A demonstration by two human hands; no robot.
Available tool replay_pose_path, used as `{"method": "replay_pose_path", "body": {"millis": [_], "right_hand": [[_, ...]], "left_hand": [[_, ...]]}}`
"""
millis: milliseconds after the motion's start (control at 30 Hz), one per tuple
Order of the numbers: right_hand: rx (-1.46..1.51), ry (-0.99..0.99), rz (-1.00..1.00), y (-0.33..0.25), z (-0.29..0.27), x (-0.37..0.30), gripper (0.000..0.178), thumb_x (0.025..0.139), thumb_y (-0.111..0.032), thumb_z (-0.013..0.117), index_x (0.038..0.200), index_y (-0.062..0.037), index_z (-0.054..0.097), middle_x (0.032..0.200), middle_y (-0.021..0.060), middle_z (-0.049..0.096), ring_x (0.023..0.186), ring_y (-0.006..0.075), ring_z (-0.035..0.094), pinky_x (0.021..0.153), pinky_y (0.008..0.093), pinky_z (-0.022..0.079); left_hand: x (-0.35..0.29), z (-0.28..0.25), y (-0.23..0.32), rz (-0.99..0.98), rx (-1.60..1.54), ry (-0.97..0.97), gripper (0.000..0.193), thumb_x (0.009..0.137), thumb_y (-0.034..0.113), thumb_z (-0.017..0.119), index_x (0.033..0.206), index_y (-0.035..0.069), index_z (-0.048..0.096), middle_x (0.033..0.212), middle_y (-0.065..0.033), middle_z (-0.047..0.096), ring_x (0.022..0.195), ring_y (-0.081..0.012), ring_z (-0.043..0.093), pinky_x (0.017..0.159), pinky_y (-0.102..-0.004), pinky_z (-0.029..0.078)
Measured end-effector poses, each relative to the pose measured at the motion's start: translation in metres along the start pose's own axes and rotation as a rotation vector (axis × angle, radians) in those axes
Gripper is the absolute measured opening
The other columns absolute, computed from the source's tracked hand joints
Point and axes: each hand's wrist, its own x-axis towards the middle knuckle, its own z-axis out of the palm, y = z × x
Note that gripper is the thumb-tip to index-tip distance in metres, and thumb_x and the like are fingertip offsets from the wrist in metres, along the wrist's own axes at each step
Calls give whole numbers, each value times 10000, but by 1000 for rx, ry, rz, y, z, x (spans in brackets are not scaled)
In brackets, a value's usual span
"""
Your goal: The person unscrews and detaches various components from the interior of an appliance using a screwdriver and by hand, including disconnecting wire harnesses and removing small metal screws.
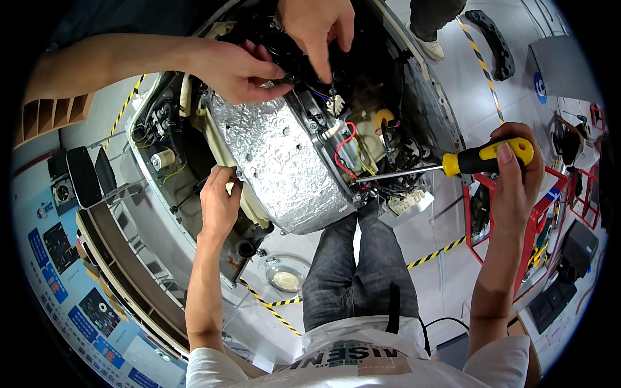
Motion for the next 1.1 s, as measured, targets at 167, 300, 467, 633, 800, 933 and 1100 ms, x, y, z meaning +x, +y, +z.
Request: {"method": "replay_pose_path", "body": {"millis": [167,300,467,633,800,933,1100], "right_hand": [[-1,-1,16,-1,0,1,322,883,-335,693,1014,-45,643,933,49,632,816,109,587,730,217,488],[3,-7,6,-1,2,1,319,881,-330,689,1013,-43,642,927,47,629,819,106,582,730,222,484],[-6,13,51,-4,5,1,309,880,-319,685,1008,-41,640,921,45,625,813,105,571,724,228,479],[-1,11,57,-6,5,1,302,880,-306,684,1001,-33,637,916,44,620,798,103,566,719,224,474],[-9,20,77,-4,5,1,312,879,-308,688,1004,-28,630,920,53,621,789,104,576,711,218,486],[-11,19,62,-1,4,1,317,884,-311,685,1008,-27,623,919,56,621,794,107,587,703,214,500],[-27,14,62,1,2,1,324,881,-323,692,1010,-35,622,922,54,618,800,109,583,698,223,504]], "left_hand": [[-1,5,1,56,51,75,207,749,-108,655,929,-37,581,890,-139,597,813,-299,644,702,-374,506],[-3,7,5,57,131,110,215,736,-117,656,915,-36,571,887,-141,595,811,-302,642,712,-380,509],[-3,7,7,82,140,115,263,737,-113,660,977,-33,590,924,-146,601,847,-314,647,732,-379,515],[-6,8,3,67,78,86,293,744,-121,654,1020,-39,599,951,-145,609,869,-307,658,738,-376,516],[-5,6,0,84,61,72,264,763,-112,648,1013,-42,599,934,-149,611,845,-295,661,726,-366,516],[-4,6,1,77,69,84,246,777,-80,656,1012,-28,607,909,-147,616,824,-314,649,701,-386,511],[-6,7,4,36,96,88,230,788,-24,681,1009,0,620,909,-146,628,834,-370,634,731,-442,508]]}}
